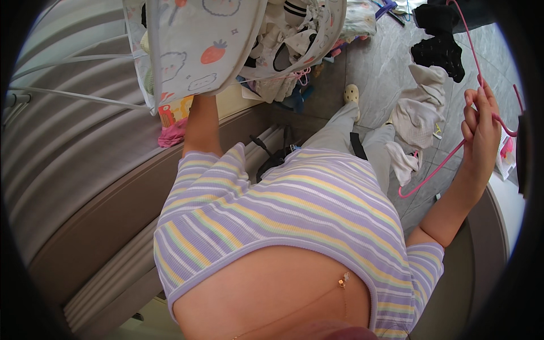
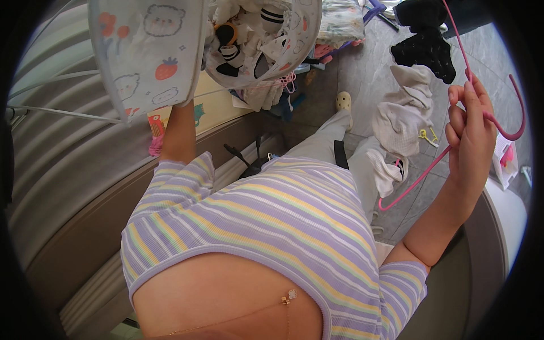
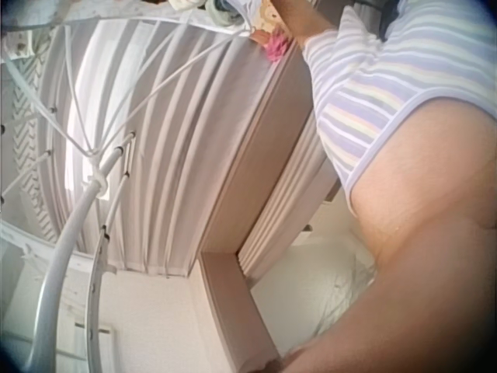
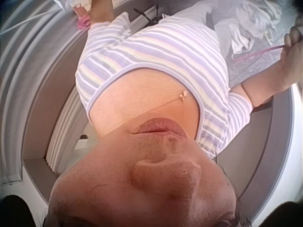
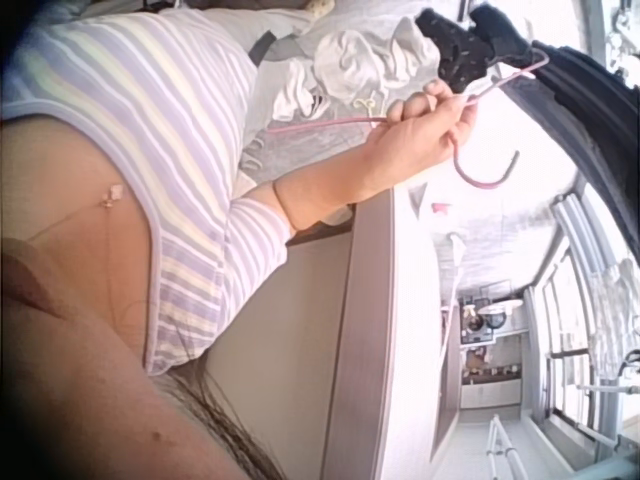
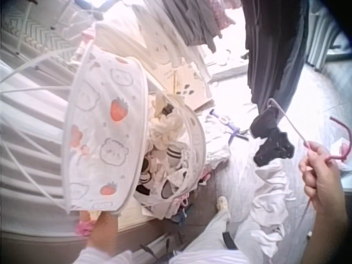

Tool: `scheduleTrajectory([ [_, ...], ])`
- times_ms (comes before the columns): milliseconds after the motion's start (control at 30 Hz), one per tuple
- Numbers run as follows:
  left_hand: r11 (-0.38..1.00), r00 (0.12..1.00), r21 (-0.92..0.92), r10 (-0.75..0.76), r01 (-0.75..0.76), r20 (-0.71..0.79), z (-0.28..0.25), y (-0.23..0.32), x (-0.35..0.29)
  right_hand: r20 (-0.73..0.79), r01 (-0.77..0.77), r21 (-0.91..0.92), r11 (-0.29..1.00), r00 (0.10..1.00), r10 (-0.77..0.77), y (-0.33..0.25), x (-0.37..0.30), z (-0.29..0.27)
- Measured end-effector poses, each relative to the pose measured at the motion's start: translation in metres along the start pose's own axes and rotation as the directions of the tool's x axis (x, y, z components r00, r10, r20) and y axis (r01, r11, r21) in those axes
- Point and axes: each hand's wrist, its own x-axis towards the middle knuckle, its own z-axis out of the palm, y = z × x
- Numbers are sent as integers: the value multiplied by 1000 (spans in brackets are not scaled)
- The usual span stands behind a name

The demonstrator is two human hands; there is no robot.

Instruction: The person takes items of clothing from a mesh basket, places them onto plastic hangers, and hangs the hangers on a rack.

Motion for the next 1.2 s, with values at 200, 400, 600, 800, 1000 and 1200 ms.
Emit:
scheduleTrajectory([
  [200, 893, 970, 435, 195, -116, -142, -13, 54, 19, 3, -14, 2, 1000, 1000, 14, 1, 3, -3],
  [400, 831, 855, 387, 490, -399, -171, 25, 67, 45, -24, -5, -8, 1000, 1000, 5, -2, -1, 6],
  [600, 904, 862, 220, 418, -366, -286, 108, 89, 64, -6, 9, -28, 1000, 1000, -9, -4, -1, 6],
  [800, 997, 991, -56, 50, -57, -125, 84, 86, 85, 17, 21, -24, 999, 1000, -20, -3, -1, 3],
  [1000, 351, 935, -911, -343, 216, 90, 80, 12, 90, 0, 43, -40, 998, 999, -43, -6, -8, 7],
  [1200, 159, 883, -967, -457, 198, 105, 79, -29, 29, 36, 74, -57, 996, 997, -72, -11, -16, 12],
])
